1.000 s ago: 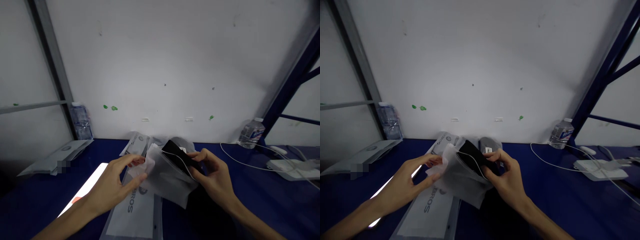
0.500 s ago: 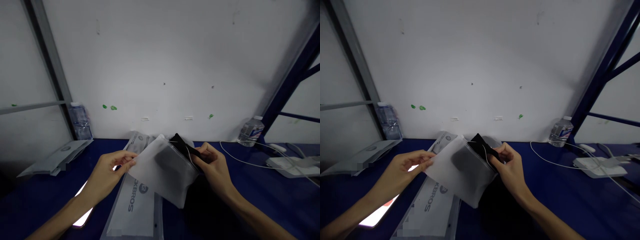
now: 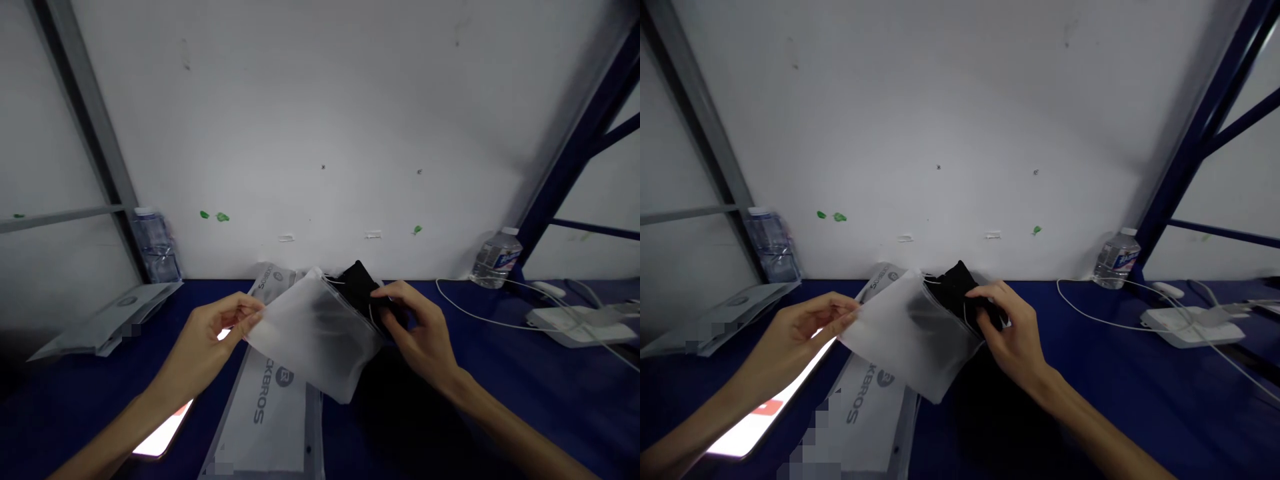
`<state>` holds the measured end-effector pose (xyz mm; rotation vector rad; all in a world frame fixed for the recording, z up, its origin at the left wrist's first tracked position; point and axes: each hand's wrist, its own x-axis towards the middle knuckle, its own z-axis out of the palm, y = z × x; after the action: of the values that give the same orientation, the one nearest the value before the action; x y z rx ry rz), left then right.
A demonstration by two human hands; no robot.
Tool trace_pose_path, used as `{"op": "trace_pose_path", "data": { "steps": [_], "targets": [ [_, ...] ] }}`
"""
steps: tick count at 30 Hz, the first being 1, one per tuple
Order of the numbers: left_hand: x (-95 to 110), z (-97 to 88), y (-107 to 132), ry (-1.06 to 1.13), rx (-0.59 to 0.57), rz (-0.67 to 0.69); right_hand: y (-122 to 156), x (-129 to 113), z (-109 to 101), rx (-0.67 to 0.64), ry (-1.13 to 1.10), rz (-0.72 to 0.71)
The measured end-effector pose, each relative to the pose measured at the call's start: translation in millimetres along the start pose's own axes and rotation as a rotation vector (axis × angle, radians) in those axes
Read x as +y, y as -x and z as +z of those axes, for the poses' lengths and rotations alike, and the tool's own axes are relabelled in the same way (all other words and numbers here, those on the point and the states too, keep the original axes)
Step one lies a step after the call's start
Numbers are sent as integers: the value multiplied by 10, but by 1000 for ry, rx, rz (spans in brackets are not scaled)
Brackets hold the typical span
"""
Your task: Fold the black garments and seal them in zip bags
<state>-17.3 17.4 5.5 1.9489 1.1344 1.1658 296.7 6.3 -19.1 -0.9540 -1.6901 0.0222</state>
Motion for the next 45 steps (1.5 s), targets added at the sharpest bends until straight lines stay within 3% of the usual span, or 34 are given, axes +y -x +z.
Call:
{"op": "trace_pose_path", "data": {
  "steps": [3,17,24,30,41,45],
  "targets": [
    [6,-15,1,-22,4,8,-23,-5,-12,-51,-29,-24],
    [20,-103,-18,-9,57,29,-45,9,-61,-50,-199,160],
    [74,-74,37,38,203,89,-28,-41,-74,-5,-65,57],
    [70,28,64,10,89,103,-46,-92,-87,-24,5,-6],
    [-9,58,94,25,7,55,-17,-71,80,-287,-103,164],
    [-40,54,79,43,-37,33,-4,8,108,-383,4,188]
  ]
}}
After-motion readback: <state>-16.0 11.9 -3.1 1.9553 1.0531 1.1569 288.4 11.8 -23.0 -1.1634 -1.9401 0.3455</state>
